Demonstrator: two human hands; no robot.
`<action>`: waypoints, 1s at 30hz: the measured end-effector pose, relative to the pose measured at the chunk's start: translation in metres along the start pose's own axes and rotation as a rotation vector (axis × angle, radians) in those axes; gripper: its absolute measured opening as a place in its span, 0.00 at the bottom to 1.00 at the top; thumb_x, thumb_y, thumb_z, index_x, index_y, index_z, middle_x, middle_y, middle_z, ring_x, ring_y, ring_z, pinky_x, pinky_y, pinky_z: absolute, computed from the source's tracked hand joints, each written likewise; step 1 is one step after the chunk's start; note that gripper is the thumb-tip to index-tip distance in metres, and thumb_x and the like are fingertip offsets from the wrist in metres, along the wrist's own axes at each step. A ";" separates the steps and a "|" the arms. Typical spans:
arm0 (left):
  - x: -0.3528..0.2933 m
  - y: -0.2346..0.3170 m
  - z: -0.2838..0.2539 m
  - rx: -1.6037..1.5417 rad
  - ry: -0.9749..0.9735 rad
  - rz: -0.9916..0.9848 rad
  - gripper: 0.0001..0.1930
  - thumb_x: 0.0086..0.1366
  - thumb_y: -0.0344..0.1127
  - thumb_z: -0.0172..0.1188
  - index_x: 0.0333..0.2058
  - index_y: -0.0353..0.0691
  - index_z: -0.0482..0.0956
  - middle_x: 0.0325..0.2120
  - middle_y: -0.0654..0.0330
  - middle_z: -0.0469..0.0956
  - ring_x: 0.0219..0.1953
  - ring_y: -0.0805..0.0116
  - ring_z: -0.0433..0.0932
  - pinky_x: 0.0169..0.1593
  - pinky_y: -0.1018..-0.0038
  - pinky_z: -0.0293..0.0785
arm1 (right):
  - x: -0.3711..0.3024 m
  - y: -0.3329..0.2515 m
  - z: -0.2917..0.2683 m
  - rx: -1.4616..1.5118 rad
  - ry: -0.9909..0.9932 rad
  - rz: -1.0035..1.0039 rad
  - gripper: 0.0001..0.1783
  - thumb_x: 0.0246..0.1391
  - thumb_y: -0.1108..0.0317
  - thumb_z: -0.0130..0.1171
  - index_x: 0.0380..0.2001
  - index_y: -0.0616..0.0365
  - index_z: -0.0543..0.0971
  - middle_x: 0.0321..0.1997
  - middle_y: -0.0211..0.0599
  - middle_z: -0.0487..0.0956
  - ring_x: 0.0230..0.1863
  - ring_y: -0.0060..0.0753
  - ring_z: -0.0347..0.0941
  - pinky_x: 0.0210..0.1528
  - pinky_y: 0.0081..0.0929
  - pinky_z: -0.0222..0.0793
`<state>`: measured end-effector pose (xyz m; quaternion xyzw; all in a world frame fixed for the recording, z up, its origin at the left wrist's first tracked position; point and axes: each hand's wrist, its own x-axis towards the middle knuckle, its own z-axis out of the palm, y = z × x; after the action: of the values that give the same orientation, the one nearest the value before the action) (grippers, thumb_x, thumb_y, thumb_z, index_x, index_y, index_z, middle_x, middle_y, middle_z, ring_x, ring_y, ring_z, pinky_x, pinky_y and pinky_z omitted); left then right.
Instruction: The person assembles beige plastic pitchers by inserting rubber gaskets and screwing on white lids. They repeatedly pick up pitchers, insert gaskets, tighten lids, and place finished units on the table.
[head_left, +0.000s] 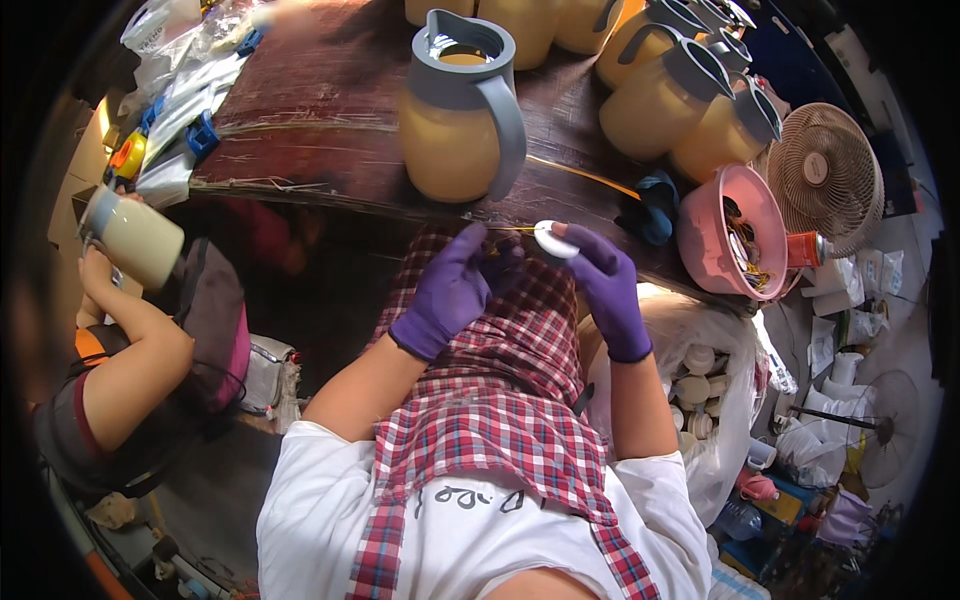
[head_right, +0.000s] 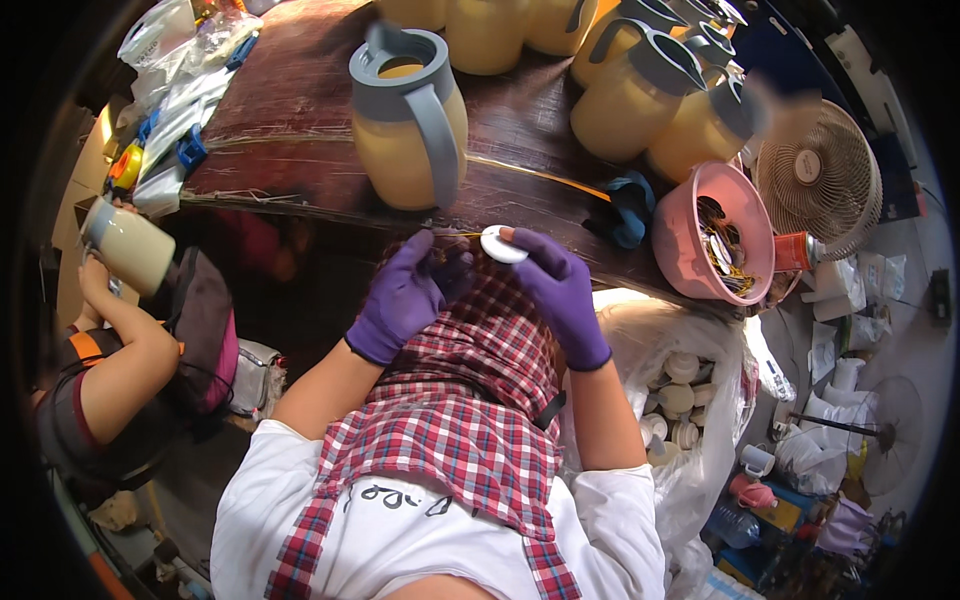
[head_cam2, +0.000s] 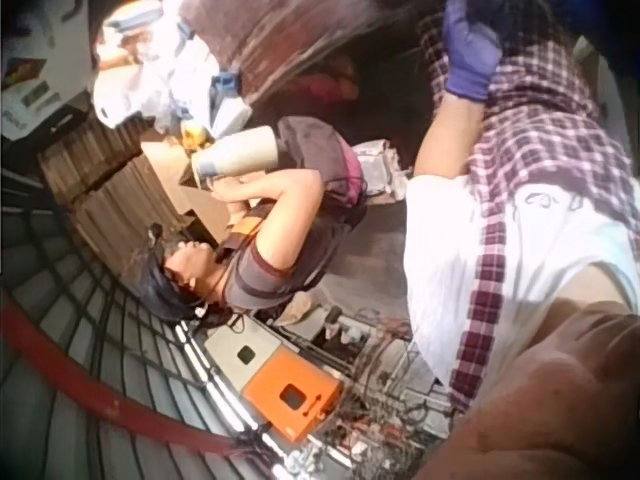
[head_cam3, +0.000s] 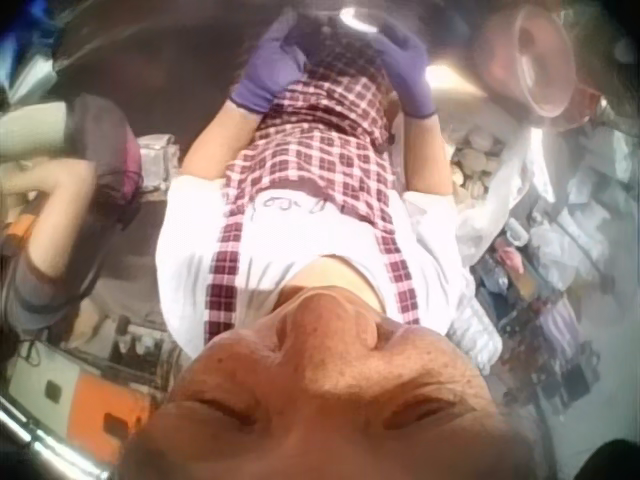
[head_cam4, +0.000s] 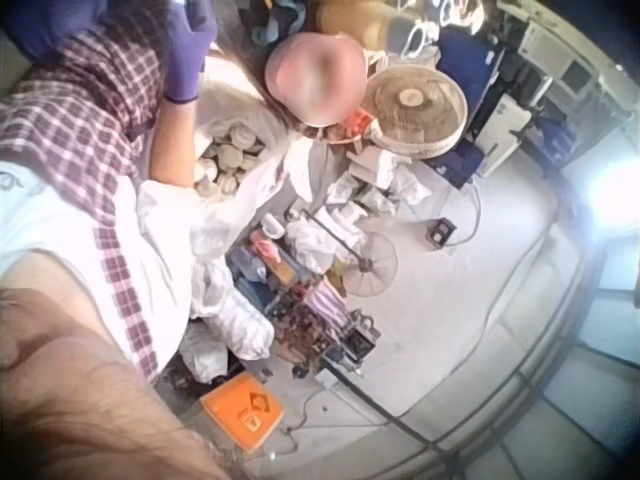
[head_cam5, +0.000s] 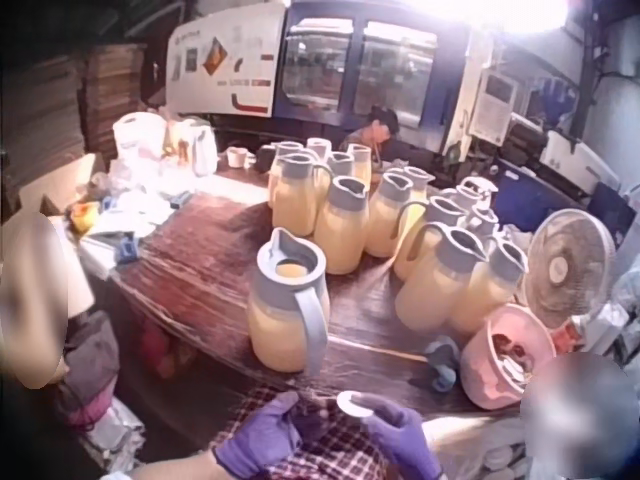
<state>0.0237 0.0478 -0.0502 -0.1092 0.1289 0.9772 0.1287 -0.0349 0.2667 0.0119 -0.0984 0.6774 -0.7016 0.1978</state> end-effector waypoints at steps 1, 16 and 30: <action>0.001 0.001 -0.010 -0.130 0.013 -0.012 0.14 0.76 0.43 0.52 0.50 0.42 0.78 0.47 0.55 0.82 0.51 0.60 0.81 0.59 0.56 0.75 | 0.014 0.024 -0.005 0.046 0.053 -0.014 0.17 0.61 0.75 0.58 0.53 0.64 0.80 0.47 0.28 0.83 0.40 0.15 0.74 0.44 0.15 0.69; 0.031 0.107 0.030 0.925 -0.012 0.890 0.19 0.74 0.36 0.53 0.60 0.35 0.68 0.57 0.51 0.73 0.55 0.61 0.75 0.59 0.65 0.71 | 0.152 -0.059 0.055 0.062 0.147 -0.899 0.11 0.57 0.66 0.65 0.40 0.60 0.82 0.51 0.39 0.79 0.56 0.40 0.71 0.59 0.37 0.67; 0.032 0.183 0.081 1.568 -0.076 0.892 0.24 0.74 0.37 0.58 0.63 0.32 0.70 0.54 0.56 0.75 0.52 0.69 0.74 0.55 0.73 0.70 | 0.127 -0.103 0.105 -0.746 0.263 -1.170 0.10 0.43 0.55 0.68 0.29 0.43 0.81 0.33 0.29 0.76 0.43 0.41 0.70 0.48 0.40 0.60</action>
<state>-0.0723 -0.0931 0.0591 0.1024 0.7842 0.5709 -0.2206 -0.1216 0.1188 0.1043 -0.4221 0.7268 -0.4198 -0.3425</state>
